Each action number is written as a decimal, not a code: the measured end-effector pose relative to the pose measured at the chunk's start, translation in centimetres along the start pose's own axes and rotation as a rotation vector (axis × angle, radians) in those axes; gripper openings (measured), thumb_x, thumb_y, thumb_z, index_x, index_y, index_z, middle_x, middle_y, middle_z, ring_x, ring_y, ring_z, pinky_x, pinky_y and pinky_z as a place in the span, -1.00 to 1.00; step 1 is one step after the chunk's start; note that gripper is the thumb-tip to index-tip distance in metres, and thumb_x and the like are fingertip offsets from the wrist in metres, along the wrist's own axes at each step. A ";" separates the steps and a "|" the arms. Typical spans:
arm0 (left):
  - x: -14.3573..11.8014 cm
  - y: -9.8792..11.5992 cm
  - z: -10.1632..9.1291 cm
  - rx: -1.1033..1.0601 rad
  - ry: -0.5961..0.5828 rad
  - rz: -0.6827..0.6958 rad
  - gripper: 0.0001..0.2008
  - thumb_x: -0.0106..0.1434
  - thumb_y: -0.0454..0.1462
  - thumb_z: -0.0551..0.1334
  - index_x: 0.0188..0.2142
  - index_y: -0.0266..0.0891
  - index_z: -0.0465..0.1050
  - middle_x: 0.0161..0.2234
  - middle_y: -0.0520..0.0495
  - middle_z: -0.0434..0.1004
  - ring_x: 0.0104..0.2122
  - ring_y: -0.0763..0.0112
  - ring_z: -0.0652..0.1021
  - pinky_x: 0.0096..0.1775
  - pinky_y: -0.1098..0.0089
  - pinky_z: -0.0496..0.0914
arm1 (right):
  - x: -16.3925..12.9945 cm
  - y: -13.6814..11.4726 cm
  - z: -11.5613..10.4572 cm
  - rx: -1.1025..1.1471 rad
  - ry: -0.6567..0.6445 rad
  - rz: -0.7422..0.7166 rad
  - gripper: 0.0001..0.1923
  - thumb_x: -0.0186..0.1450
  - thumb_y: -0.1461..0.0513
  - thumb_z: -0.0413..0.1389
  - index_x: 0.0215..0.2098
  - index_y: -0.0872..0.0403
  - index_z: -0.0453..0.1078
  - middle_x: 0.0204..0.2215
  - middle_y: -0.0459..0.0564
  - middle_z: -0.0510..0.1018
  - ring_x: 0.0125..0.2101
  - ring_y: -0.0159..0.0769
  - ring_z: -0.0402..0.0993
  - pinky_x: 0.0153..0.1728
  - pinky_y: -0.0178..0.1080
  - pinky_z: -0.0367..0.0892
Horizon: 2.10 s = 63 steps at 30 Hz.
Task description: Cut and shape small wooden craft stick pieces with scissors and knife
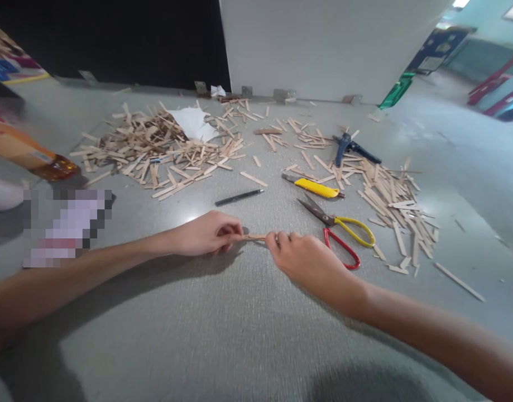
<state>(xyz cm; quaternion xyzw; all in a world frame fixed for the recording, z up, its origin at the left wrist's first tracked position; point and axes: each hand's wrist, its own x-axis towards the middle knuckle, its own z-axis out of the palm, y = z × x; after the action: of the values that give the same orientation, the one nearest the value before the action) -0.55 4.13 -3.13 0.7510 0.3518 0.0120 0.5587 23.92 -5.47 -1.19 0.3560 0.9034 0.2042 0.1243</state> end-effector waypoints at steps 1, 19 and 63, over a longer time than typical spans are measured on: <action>0.0 0.0 0.0 -0.007 -0.001 -0.001 -0.78 0.46 -0.22 0.21 -0.36 -0.21 0.43 -0.57 0.09 0.49 -0.65 0.51 0.43 -0.52 0.49 0.28 | 0.3 0.1 0.0 0.008 -0.047 0.013 -0.66 0.37 0.53 -0.02 -0.14 0.15 0.54 -0.51 0.10 0.64 -0.61 -0.18 0.48 -0.61 -0.12 -0.15; -0.1 0.2 0.7 0.006 0.089 -0.043 -0.75 0.44 -0.26 0.21 -0.42 -0.19 0.34 -0.59 0.11 0.45 -0.65 0.51 0.44 -0.51 0.48 0.28 | 3.5 1.7 -0.5 0.087 -0.195 0.029 -0.66 0.36 0.56 -0.03 -0.23 0.14 0.51 -0.55 0.10 0.65 -0.64 -0.24 0.48 -0.60 -0.20 -0.13; 0.4 -3.4 4.5 0.361 0.550 0.314 -0.72 0.55 -0.25 -0.05 -0.29 -0.15 0.32 -0.50 0.08 0.41 -0.53 0.39 0.43 -0.35 0.41 0.33 | 2.7 -0.3 -1.0 2.173 -0.482 0.609 -0.65 0.61 -0.02 -0.04 -0.29 -0.05 0.17 -0.55 -0.35 0.08 -0.66 -0.49 -0.16 -0.70 -0.46 -0.11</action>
<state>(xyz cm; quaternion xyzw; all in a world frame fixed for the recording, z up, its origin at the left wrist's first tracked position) -0.16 1.02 -7.90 0.8510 0.3658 0.2367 0.2932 21.48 -4.07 -0.69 0.5082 0.4318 -0.7332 -0.1330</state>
